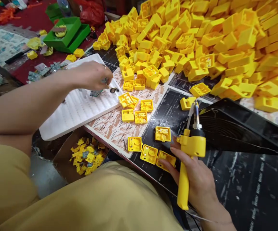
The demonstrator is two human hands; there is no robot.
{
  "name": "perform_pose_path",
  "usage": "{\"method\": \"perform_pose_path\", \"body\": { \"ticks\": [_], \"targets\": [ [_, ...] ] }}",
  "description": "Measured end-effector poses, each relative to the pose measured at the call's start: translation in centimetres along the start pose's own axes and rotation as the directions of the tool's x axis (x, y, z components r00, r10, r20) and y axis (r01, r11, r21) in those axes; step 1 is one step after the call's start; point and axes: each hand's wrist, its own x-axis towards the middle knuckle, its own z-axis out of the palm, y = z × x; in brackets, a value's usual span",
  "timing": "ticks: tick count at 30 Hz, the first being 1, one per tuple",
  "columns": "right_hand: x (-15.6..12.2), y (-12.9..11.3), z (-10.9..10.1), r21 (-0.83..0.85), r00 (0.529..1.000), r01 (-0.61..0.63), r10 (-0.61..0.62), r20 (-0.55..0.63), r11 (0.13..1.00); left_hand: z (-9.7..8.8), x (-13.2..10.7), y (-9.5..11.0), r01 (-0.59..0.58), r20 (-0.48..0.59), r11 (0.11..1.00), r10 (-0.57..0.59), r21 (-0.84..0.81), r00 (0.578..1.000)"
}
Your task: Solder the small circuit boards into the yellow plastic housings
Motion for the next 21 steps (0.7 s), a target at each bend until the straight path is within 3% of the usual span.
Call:
{"method": "perform_pose_path", "body": {
  "ticks": [2,4,8,10,15,18,21],
  "targets": [
    [1.1,-0.3,-0.8,0.016,1.0,0.023,-0.023,-0.015,1.0,-1.7,-1.1,-0.1,0.079,-0.076,0.986,-0.091,-0.148,0.993],
    [2.9,-0.9,-1.2,0.038,0.996,0.088,-0.088,-0.018,0.995,-2.4,-2.0,-0.3,0.075,-0.144,0.93,-0.135,-0.361,0.98],
    [7.8,-2.0,0.7,0.094,0.971,0.237,-0.239,0.01,0.967,-0.9,-2.5,0.0,-0.023,-0.187,0.668,-0.174,-0.743,0.967],
    [10.2,-2.3,2.9,0.12,0.958,0.277,-0.284,0.037,0.953,0.0,-2.6,0.7,-0.081,-0.212,0.584,-0.16,-0.808,0.964],
    [13.9,-3.1,8.4,0.12,0.95,0.281,-0.293,0.106,0.952,0.1,-3.8,3.1,-0.154,-0.233,0.499,-0.098,-0.853,0.968],
    [14.6,-3.1,9.6,0.098,0.955,0.255,-0.266,0.131,0.962,0.5,-4.2,4.5,-0.157,-0.202,0.484,-0.04,-0.861,0.979],
    [15.0,-1.9,9.1,0.069,0.969,0.206,-0.213,0.126,0.976,2.0,-4.1,6.0,-0.149,-0.143,0.425,0.046,-0.893,0.989]
  ]
}}
